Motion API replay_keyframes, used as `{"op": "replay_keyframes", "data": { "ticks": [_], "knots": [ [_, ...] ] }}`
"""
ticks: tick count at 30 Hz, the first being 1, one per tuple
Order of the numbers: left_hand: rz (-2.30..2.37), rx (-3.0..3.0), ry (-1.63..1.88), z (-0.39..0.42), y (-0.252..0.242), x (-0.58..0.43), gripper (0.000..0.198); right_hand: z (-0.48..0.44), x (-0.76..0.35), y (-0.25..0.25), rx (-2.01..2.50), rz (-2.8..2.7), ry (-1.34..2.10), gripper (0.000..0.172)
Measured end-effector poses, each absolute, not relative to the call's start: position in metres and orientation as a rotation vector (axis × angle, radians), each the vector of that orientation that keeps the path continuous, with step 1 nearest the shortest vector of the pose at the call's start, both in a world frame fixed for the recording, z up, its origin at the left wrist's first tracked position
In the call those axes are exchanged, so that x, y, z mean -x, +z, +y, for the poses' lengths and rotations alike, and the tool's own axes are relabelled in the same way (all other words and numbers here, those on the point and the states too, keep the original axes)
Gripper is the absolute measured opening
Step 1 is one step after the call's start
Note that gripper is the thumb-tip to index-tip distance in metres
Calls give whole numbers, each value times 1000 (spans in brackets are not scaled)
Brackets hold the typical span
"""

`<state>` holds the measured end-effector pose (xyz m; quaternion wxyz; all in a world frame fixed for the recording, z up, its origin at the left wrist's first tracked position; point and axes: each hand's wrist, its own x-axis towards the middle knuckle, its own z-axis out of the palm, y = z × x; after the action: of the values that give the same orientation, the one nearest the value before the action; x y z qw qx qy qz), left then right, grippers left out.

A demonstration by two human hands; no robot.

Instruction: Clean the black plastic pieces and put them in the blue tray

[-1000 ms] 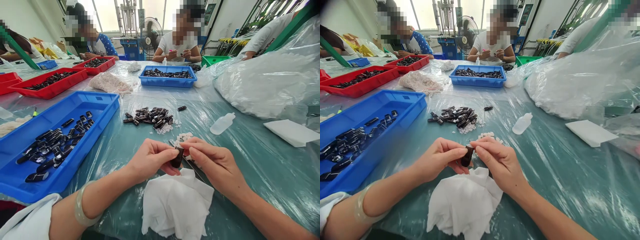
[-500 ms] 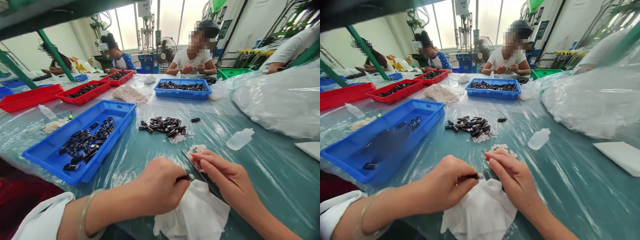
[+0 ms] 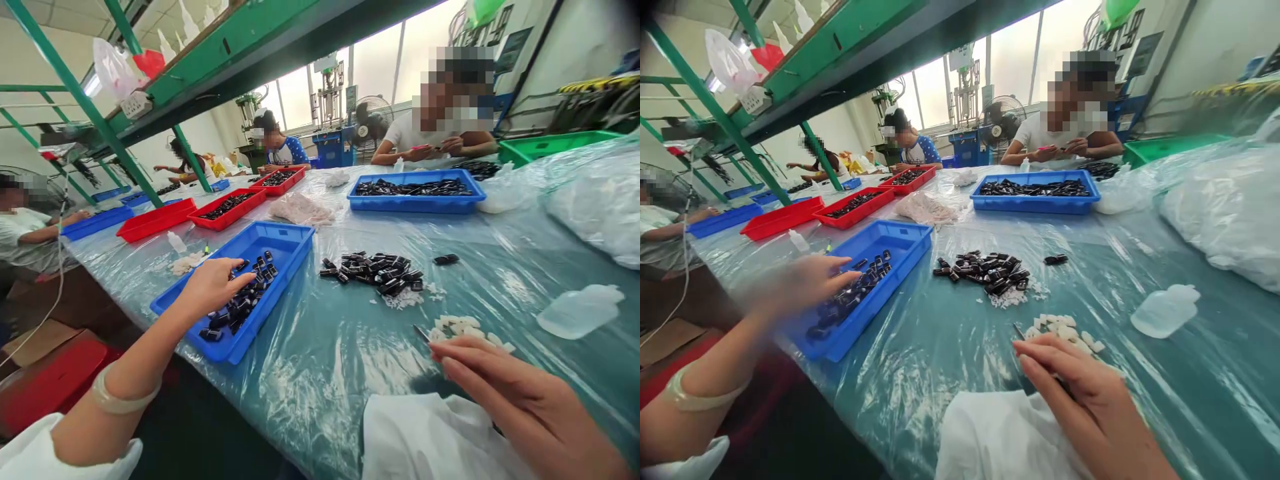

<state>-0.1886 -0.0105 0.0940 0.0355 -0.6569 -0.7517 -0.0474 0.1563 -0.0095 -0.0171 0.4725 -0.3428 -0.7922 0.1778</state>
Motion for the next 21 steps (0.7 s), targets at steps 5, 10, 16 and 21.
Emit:
{"op": "replay_keyframes", "data": {
  "ticks": [5, 10, 16, 21],
  "knots": [
    [-1808, 2457, -111, 34, 98, 119, 47, -18, -149, -7, 954, -1950, 626, 17],
    [-1314, 2836, -8, 99, 69, 9, 34, -22, -148, -4, 928, -1953, 669, 22],
    [-1034, 3011, 43, 150, 30, -78, 35, -22, -149, -5, 934, -1949, 674, 23],
    [-1021, 3069, 114, 173, 8, -85, 34, -23, -149, -11, 941, -1968, 682, 23]
  ]
}}
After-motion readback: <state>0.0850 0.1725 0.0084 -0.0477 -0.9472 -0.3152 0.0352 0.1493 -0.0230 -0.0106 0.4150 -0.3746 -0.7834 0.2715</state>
